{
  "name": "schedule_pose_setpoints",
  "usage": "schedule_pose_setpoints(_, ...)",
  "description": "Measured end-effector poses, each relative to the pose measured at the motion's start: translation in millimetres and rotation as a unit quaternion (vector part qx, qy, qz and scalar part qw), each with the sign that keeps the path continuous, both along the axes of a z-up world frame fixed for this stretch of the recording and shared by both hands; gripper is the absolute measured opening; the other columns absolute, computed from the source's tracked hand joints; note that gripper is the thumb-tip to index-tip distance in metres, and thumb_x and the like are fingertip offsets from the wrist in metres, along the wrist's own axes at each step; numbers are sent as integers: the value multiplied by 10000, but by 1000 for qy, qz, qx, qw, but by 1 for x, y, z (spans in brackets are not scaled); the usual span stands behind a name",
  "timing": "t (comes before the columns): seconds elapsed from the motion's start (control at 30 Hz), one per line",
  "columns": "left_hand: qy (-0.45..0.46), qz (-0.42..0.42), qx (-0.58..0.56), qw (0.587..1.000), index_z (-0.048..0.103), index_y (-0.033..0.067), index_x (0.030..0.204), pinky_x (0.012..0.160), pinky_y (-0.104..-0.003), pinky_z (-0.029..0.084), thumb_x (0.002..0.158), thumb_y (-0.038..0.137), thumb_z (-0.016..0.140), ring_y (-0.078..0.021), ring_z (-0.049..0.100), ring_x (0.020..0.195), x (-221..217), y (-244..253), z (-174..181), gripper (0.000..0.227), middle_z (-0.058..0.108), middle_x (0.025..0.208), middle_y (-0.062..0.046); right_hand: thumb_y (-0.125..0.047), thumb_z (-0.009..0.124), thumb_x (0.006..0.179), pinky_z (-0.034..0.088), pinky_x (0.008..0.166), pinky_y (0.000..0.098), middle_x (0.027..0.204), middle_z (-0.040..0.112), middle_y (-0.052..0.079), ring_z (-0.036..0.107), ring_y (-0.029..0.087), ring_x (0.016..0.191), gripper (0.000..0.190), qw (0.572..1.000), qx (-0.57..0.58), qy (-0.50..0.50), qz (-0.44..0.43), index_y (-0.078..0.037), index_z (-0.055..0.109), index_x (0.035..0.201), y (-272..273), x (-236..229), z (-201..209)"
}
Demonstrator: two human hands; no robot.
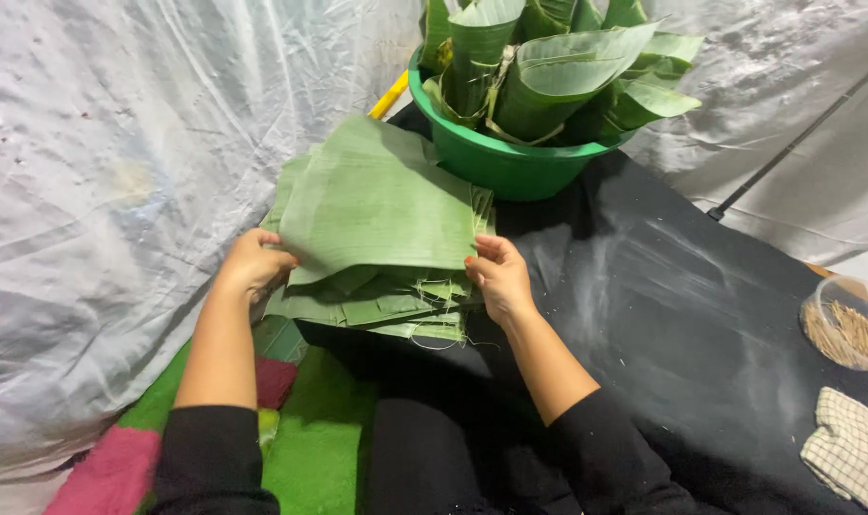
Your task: Cleaning banana leaves with a cloth and folding them into cone shapes secured with toothpicks
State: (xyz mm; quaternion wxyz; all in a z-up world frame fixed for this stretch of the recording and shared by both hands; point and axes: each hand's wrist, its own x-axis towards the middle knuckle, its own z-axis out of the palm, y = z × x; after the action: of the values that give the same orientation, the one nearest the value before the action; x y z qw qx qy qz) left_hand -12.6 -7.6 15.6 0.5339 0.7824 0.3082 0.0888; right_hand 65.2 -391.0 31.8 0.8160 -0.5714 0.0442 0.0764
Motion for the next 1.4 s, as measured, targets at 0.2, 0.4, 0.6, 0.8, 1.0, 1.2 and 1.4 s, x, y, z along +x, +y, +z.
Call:
schedule_pose_setpoints(0.2,-51,-80,-57,994,674,-20,1089,506,-280,477,636,-67,736,-185,600,627,-27,-36,34,460,615,781,-107,157,695,768,623,683,217,998,601,125,641,135,807,513,999,8,38,29,67,660,1272,-50,-34,24)
schedule_pose_setpoints(0.4,-33,-184,-70,980,513,81,1519,858,-357,543,748,-24,740,-216,558,1007,-25,-95,54,811,578,1208,-204,175,666,775,638,723,312,975,682,225,701,210,807,545,999,12,46,1,54,658,1306,-130,-42,-2)
schedule_pose_setpoints(0.6,44,-312,70,946,672,253,1402,884,-401,586,738,72,750,-248,750,978,-3,-220,73,692,715,1271,-130,189,622,764,605,731,296,1021,718,244,704,189,820,561,995,-58,11,-77,55,656,1308,-258,-44,-32)
schedule_pose_setpoints(0.8,-21,-410,199,890,650,347,1390,1037,-433,519,722,189,672,-291,658,1203,40,-342,67,686,704,1317,-3,181,599,773,606,755,329,975,724,267,727,242,835,569,984,-70,-10,-166,28,657,1318,-367,-57,-26)
schedule_pose_setpoints(1.0,-41,-416,136,898,672,346,1347,1025,-477,515,711,175,617,-337,621,1245,72,-433,64,660,721,1275,-62,143,617,783,588,734,232,923,729,160,710,129,784,602,958,-140,-66,-241,-27,645,1360,-444,-72,-7)
schedule_pose_setpoints(1.2,4,-437,57,898,712,239,1309,998,-429,525,660,134,668,-283,636,1247,115,-465,4,659,734,1245,-77,53,697,787,541,688,273,940,755,130,659,137,807,538,898,-349,-23,-267,-134,735,1290,-463,-82,-18)
schedule_pose_setpoints(1.4,47,-435,142,888,765,222,1139,1004,-446,542,692,294,778,-289,653,1224,178,-490,-65,453,750,1190,-103,-180,730,759,505,1059,383,1282,709,-18,655,255,1242,486,750,-641,6,-164,-340,775,1216,-511,-56,-110)
